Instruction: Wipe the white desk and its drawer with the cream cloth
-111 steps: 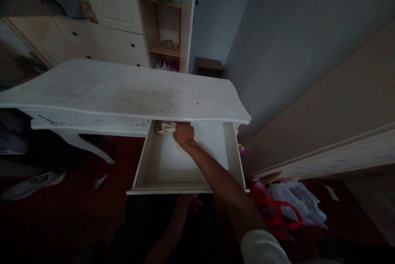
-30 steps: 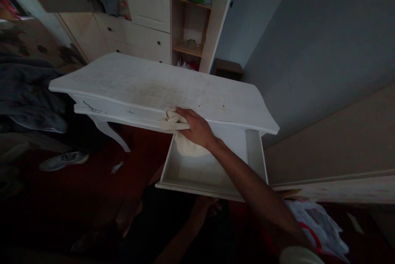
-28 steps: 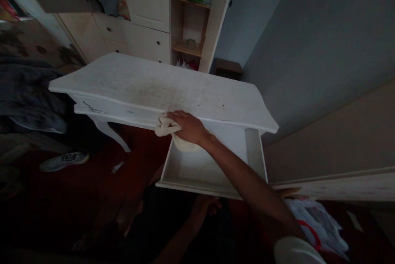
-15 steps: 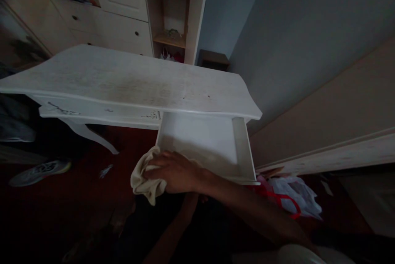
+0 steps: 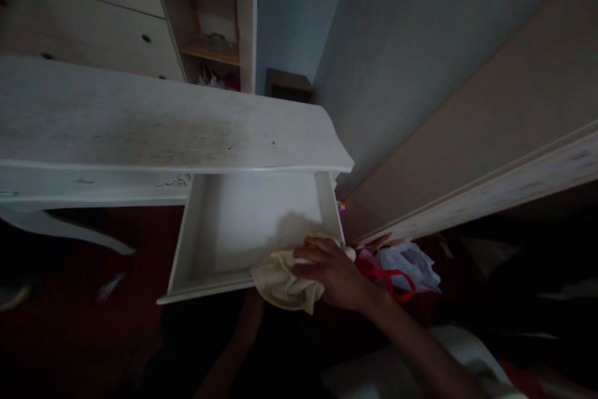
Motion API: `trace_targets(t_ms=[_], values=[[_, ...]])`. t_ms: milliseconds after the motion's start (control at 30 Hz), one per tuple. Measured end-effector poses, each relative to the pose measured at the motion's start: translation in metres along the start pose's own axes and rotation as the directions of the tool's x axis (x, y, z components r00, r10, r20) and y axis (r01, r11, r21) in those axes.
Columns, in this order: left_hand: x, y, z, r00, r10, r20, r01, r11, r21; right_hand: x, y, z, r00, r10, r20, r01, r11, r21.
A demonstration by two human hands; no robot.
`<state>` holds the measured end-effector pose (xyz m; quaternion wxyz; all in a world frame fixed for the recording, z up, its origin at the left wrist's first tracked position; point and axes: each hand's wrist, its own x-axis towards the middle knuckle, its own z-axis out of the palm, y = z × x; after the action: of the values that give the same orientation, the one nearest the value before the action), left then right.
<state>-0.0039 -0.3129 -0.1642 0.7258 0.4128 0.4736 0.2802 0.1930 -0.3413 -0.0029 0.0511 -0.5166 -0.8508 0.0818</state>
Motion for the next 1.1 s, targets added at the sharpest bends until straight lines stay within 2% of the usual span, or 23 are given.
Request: trace_targets(t_ms=[100,233,333,467,667,833,933,1100], values=[[0.003,-0.001,0.002,0.999,0.003,0.052,-0.002,1.0,-0.016,-0.015,0.018,-0.007,1.0,-0.01,0.009,0.01,0.999,-0.047],[0.003,-0.001,0.003,0.999,-0.026,0.044,0.027,0.999,-0.027,-0.012,0.046,-0.008,1.0,-0.022,-0.009,0.02,0.985,-0.172],[0.002,0.0,0.003,1.0,-0.011,0.027,0.011,1.0,-0.007,0.006,0.074,-0.002,0.999,-0.038,-0.035,0.028,0.964,-0.263],[0.002,0.0,0.003,1.0,-0.022,0.011,0.022,1.0,-0.001,0.044,0.112,0.004,0.996,-0.078,-0.049,0.059,0.946,-0.318],[0.0,-0.003,0.001,1.0,0.018,0.002,-0.018,0.999,0.028,0.091,0.154,-0.008,0.993,-0.08,-0.091,0.042,0.931,-0.361],[-0.002,-0.004,0.002,1.0,0.028,-0.014,-0.028,0.999,0.04,0.103,0.161,-0.018,0.993,-0.121,-0.004,0.114,0.946,-0.305],[-0.001,-0.002,0.005,1.0,0.011,-0.028,-0.01,0.999,0.042,0.105,0.158,-0.019,0.994,-0.099,0.05,0.109,0.954,-0.279],[-0.001,0.002,0.006,0.999,0.016,-0.049,-0.014,0.999,0.039,0.097,0.158,-0.011,0.995,-0.101,0.024,0.104,0.939,-0.328]])
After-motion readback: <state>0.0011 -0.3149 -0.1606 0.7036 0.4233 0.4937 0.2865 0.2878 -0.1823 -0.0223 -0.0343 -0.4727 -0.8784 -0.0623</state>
